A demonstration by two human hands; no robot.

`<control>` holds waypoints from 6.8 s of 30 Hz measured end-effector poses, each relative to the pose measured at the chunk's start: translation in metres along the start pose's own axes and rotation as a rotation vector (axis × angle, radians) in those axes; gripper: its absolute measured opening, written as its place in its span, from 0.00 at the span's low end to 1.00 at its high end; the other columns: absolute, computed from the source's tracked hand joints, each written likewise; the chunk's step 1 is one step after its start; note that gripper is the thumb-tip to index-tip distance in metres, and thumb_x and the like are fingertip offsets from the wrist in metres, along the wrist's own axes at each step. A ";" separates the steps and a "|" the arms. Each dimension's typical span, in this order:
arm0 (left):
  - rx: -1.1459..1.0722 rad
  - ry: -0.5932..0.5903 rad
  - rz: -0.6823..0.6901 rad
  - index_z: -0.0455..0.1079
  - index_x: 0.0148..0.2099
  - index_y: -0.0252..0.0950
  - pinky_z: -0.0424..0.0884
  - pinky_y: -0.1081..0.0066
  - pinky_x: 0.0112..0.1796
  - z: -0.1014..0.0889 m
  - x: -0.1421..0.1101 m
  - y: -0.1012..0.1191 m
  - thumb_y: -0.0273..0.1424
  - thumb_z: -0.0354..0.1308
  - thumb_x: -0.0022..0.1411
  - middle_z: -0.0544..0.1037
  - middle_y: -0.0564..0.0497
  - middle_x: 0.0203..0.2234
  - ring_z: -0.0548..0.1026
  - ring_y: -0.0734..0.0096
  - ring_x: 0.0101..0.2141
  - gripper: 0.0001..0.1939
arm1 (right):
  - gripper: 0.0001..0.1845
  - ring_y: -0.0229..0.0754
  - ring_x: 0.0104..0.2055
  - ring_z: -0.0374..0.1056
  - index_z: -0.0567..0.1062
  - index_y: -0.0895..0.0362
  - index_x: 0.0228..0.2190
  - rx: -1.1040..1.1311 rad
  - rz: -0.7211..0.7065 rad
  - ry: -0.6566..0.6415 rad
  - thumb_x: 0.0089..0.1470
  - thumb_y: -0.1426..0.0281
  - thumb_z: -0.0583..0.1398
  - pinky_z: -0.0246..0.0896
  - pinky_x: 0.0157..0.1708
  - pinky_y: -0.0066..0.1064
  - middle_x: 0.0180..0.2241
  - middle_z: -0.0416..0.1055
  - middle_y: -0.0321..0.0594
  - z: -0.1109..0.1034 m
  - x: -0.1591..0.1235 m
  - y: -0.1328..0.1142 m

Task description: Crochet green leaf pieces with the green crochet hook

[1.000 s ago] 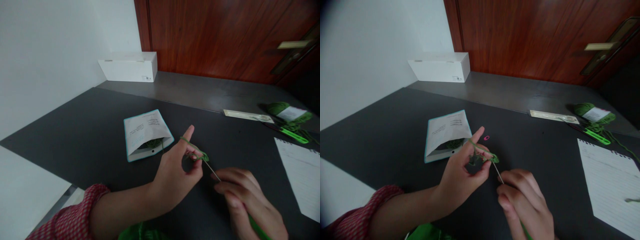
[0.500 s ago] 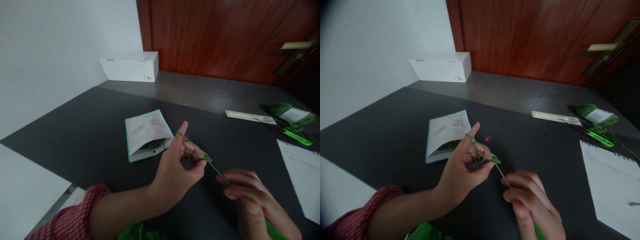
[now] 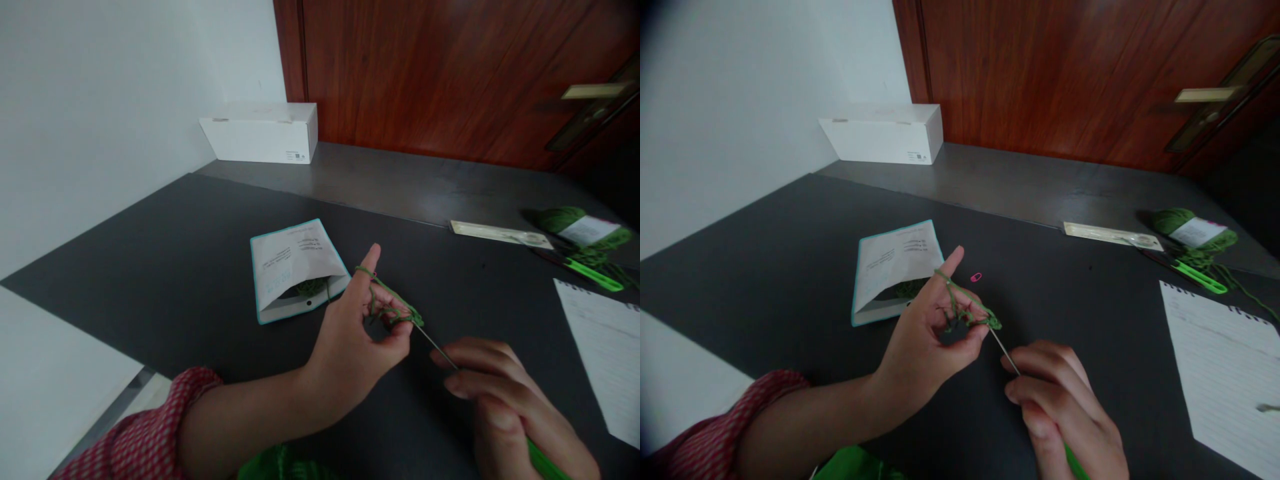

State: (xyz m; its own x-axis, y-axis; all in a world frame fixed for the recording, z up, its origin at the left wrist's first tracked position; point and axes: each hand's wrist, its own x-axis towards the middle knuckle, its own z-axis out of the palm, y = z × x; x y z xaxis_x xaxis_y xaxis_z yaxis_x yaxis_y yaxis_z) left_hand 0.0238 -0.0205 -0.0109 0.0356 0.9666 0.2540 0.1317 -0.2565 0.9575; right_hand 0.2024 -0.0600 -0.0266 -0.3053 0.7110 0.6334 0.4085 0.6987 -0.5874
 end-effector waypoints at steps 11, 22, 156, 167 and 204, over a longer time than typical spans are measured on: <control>0.050 -0.025 -0.005 0.48 0.68 0.33 0.74 0.74 0.39 0.000 -0.001 -0.001 0.19 0.59 0.52 0.77 0.55 0.31 0.77 0.75 0.33 0.43 | 0.12 0.44 0.42 0.69 0.73 0.55 0.36 -0.178 -0.101 -0.092 0.66 0.67 0.50 0.67 0.36 0.31 0.38 0.72 0.44 -0.007 0.002 0.004; 0.257 -0.011 0.103 0.50 0.68 0.38 0.74 0.71 0.40 -0.001 -0.006 0.002 0.19 0.57 0.55 0.77 0.54 0.32 0.76 0.72 0.34 0.40 | 0.10 0.43 0.32 0.72 0.74 0.56 0.31 -0.275 -0.173 -0.013 0.63 0.72 0.55 0.67 0.30 0.32 0.32 0.74 0.43 0.005 0.015 -0.013; 0.132 0.019 0.094 0.42 0.70 0.44 0.73 0.71 0.41 0.008 -0.006 -0.009 0.18 0.58 0.54 0.74 0.54 0.36 0.75 0.75 0.34 0.47 | 0.16 0.41 0.32 0.69 0.68 0.53 0.26 0.489 0.426 0.186 0.65 0.64 0.50 0.66 0.32 0.32 0.28 0.68 0.38 0.017 0.016 0.006; 0.106 -0.033 0.033 0.42 0.70 0.44 0.73 0.71 0.40 0.008 -0.006 -0.009 0.18 0.57 0.55 0.75 0.54 0.38 0.75 0.75 0.35 0.46 | 0.06 0.43 0.35 0.68 0.73 0.55 0.31 -0.198 -0.124 -0.082 0.60 0.74 0.58 0.64 0.35 0.33 0.34 0.72 0.42 0.007 0.013 -0.002; 0.474 -0.188 0.178 0.39 0.71 0.46 0.72 0.67 0.41 0.015 -0.010 -0.011 0.19 0.54 0.56 0.76 0.54 0.36 0.73 0.70 0.35 0.45 | 0.10 0.41 0.33 0.69 0.70 0.54 0.30 -0.038 0.197 -0.114 0.64 0.73 0.53 0.64 0.32 0.31 0.30 0.70 0.38 0.009 0.012 -0.001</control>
State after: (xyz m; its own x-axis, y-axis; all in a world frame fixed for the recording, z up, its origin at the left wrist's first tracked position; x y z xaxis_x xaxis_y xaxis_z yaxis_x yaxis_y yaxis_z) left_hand 0.0368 -0.0273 -0.0258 0.2693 0.9024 0.3363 0.5382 -0.4306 0.7245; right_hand 0.1901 -0.0515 -0.0228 -0.3105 0.8395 0.4460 0.5014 0.5432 -0.6734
